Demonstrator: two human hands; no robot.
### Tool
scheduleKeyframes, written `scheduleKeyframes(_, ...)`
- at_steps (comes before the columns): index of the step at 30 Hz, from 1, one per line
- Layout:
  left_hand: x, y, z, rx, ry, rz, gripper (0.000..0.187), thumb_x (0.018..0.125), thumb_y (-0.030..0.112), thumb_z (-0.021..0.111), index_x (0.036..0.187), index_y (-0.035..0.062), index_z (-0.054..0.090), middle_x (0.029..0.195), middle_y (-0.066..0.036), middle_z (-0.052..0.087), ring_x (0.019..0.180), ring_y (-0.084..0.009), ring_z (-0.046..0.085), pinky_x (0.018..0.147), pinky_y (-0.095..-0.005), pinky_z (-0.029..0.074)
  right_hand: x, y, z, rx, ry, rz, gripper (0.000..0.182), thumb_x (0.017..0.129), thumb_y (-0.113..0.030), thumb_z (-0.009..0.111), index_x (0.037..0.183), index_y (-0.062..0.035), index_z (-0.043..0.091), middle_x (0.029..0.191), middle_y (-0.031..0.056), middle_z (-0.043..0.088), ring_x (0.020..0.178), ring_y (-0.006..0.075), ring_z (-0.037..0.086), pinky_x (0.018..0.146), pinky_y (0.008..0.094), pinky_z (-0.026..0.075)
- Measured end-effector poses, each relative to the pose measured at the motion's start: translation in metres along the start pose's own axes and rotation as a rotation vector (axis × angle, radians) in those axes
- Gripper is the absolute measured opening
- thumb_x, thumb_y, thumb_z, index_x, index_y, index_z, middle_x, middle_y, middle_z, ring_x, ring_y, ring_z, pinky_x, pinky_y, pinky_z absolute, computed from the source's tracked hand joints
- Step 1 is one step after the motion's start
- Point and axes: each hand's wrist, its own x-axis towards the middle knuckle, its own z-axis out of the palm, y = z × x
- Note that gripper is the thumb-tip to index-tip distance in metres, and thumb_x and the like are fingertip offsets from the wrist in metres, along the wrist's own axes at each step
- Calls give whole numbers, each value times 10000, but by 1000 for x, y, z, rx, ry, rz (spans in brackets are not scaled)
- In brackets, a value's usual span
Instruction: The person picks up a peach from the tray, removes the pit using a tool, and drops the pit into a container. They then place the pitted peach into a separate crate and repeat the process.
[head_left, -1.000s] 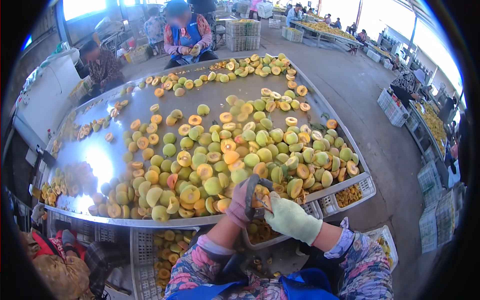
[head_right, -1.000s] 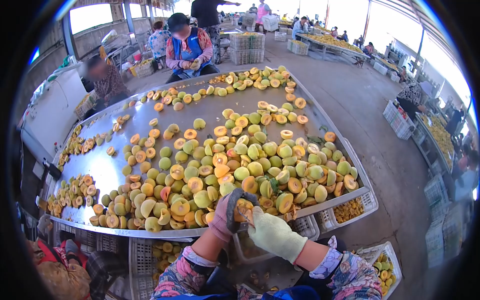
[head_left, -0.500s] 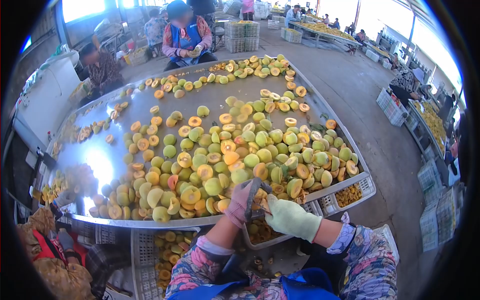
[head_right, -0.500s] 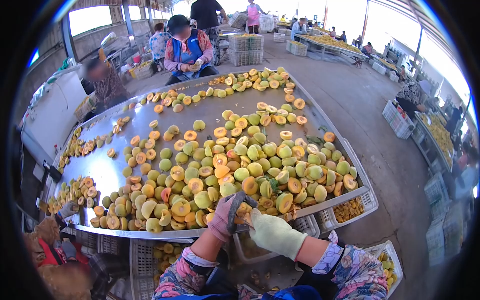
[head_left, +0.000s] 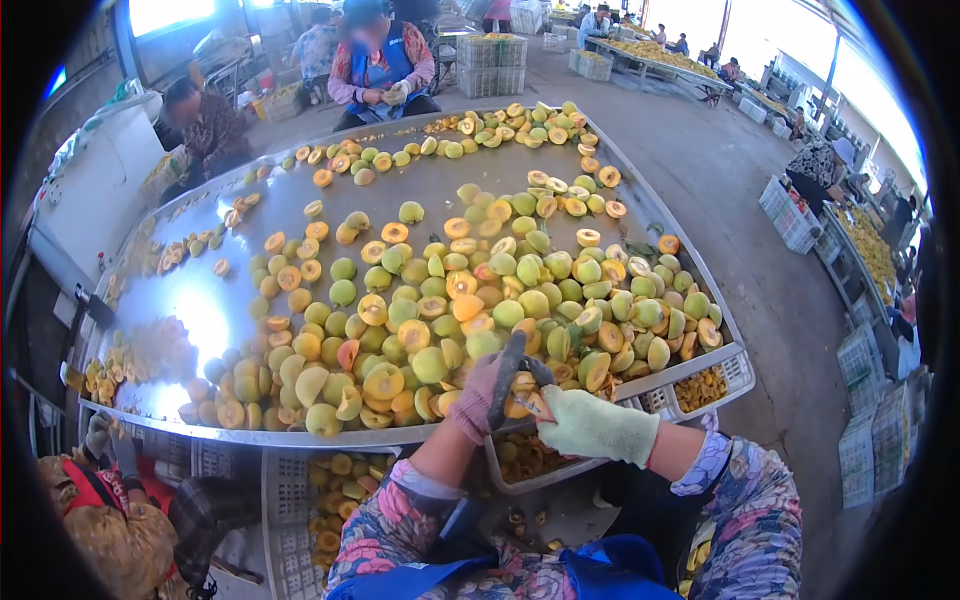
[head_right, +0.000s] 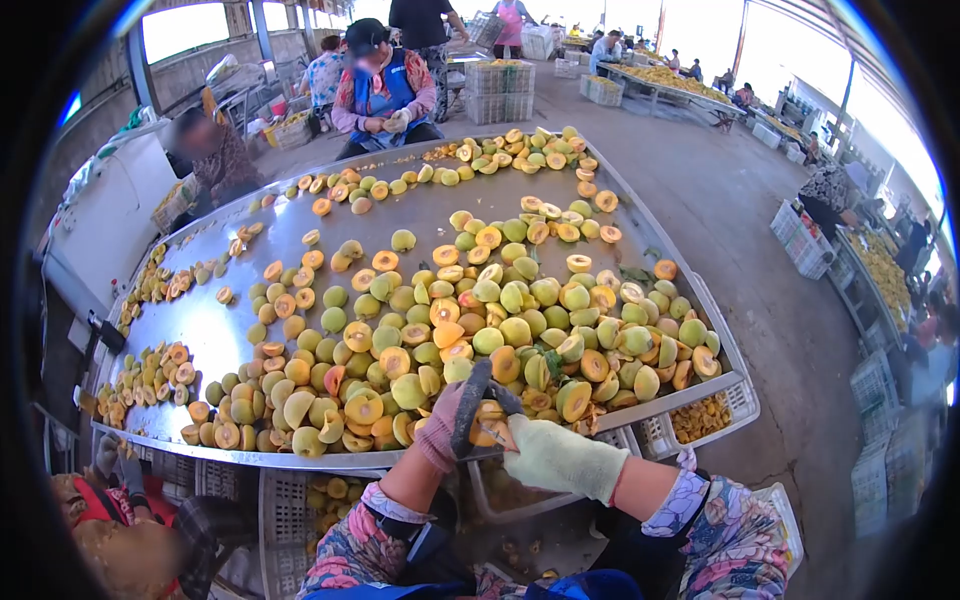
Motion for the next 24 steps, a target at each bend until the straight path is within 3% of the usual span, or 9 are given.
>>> scheduleKeyframes(1, 0, -1, -2, 114, -115, 18, 876, 655, 364, 903, 1341, 19, 482, 969, -65, 708, 848, -254, 703, 818, -360, 547, 2, 8, 0, 3, -4, 0, 240, 949, -207, 544, 1047, -1, 469, 735, 77, 632, 555, 147, 611, 496, 312, 497)
scheduleKeyframes(3, 0, 5, -2, 212, -83, 77, 868, 643, 372, 911, 1323, 14, 507, 969, -62, 706, 848, -245, 702, 807, -357, 550, 2, 18, -2, -273, -40, -284, 210, 948, -211, 545, 1020, -29, 469, 726, 42, 607, 540, 115, 569, 488, 288, 481)
scheduleKeyframes(5, 6, 23, 0, 311, -43, 148, 860, 632, 380, 919, 1305, 10, 532, 968, -58, 703, 849, -236, 700, 796, -354, 554, -8, -18, -17, -23, -132, -50, 206, 946, -209, 547, 1013, -30, 470, 716, 39, 599, 547, 118, 570, 489, 291, 480)
scheduleKeyframes(7, 11, 47, 8, -499, 164, -692, 633, 757, 425, 853, 1152, -24, 645, 918, -69, 712, 803, -215, 695, 754, -341, 561, -12, -30, -21, 224, -231, 188, 202, 943, -207, 549, 1006, -32, 470, 707, 36, 591, 554, 122, 571, 490, 295, 480)
scheduleKeyframes(10, 14, 42, 12, -685, 188, -776, 495, 912, 454, 714, 939, -41, 710, 840, -94, 712, 751, -207, 686, 718, -328, 562, -16, -23, -8, 472, -287, 271, 197, 942, -206, 544, 1005, -34, 470, 691, 19, 566, 568, 105, 557, 486, 282, 472)
scheduleKeyframes(12, 15, 43, 19, -649, 206, -749, 513, 953, 461, 654, 882, -44, 705, 810, -108, 709, 729, -211, 682, 707, -328, 561, -19, -20, 7, 431, -117, 220, 239, 925, -199, 525, 1022, 11, 469, 712, 141, 616, 606, 263, 633, 534, 399, 510)
scheduleKeyframes(13, 15, 44, 21, -614, 232, -720, 553, 994, 469, 594, 825, -47, 700, 780, -121, 707, 708, -214, 679, 696, -329, 560, -7, 18, 33, 4, 117, -94, 296, 908, -202, 543, 1032, 58, 471, 746, 232, 630, 674, 377, 662, 610, 453, 531)
scheduleKeyframes(16, 14, 40, 23, -608, 224, -704, 554, 992, 472, 593, 826, -47, 691, 788, -133, 708, 706, -217, 677, 689, -333, 559, -10, 20, 42, -229, 221, -95, 295, 903, -177, 549, 1041, 66, 453, 827, 272, 649, 723, 414, 673, 642, 463, 543)
scheduleKeyframes(24, 11, 53, 25, -547, 236, -523, 550, 1027, 438, 539, 810, -46, 684, 781, -129, 705, 698, -187, 663, 680, -313, 537, -24, -19, 25, 614, -51, 228, 222, 922, -242, 590, 971, -44, 502, 735, 80, 582, 595, 167, 570, 500, 328, 457)
